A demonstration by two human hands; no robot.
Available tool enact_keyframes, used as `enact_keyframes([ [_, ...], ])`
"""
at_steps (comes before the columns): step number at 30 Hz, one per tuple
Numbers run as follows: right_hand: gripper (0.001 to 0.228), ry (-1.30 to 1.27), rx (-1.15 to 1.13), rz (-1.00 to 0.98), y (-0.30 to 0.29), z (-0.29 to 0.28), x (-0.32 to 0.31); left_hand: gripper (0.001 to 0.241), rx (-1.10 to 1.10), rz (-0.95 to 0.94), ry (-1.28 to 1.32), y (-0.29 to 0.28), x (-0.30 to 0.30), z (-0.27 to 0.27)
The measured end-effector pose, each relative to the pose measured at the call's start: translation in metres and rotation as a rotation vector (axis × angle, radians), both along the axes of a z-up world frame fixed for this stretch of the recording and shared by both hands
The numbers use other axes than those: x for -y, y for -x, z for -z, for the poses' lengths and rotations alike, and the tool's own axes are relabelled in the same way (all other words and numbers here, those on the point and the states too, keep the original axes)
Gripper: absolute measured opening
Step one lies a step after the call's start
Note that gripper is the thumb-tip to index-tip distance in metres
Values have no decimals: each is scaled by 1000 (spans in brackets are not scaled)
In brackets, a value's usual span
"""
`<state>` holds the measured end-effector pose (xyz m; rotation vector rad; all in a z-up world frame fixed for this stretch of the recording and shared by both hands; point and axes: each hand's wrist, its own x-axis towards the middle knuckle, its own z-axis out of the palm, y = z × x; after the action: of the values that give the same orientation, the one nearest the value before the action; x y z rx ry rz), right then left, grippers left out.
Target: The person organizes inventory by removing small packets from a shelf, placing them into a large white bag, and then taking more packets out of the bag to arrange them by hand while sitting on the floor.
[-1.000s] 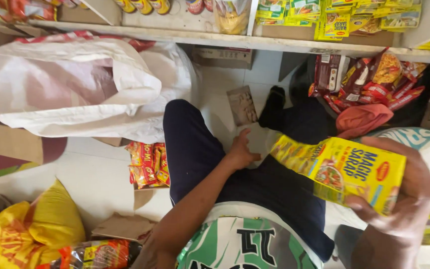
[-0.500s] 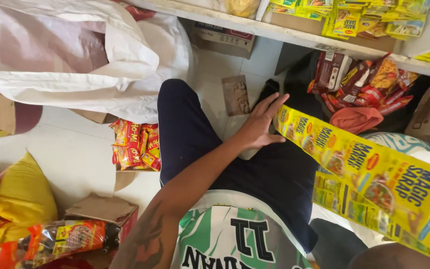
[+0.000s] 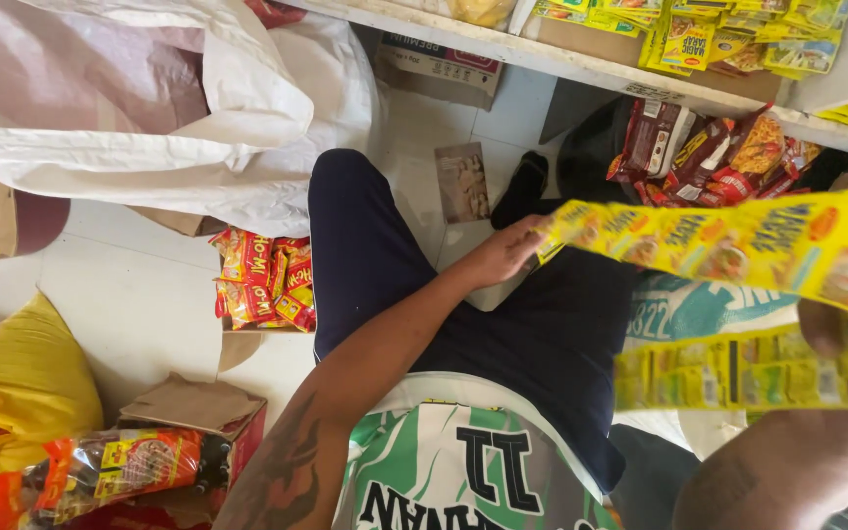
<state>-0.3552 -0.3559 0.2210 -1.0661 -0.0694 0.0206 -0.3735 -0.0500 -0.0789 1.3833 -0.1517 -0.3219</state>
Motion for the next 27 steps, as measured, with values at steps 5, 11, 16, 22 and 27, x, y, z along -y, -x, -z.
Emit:
enact_keyframes([
  [5,63,152,79,-29,6,-40,-78,60,-608,-171,271,-14,-8,22],
  [11,50,540,-78,-57,14,-31,-91,61,-412,-481,1037,-22,-55,-30],
  [16,51,700,-136,-198,20,0,-95,72,-210,-395,1190,-21,-80,-66],
  [22,47,998,-228,-231,23,23,-88,86,-299,-396,1248,-21,-84,-87],
  [27,46,1103,-245,-243,22,14,-97,105,-320,-390,1244,-25,-85,-80],
])
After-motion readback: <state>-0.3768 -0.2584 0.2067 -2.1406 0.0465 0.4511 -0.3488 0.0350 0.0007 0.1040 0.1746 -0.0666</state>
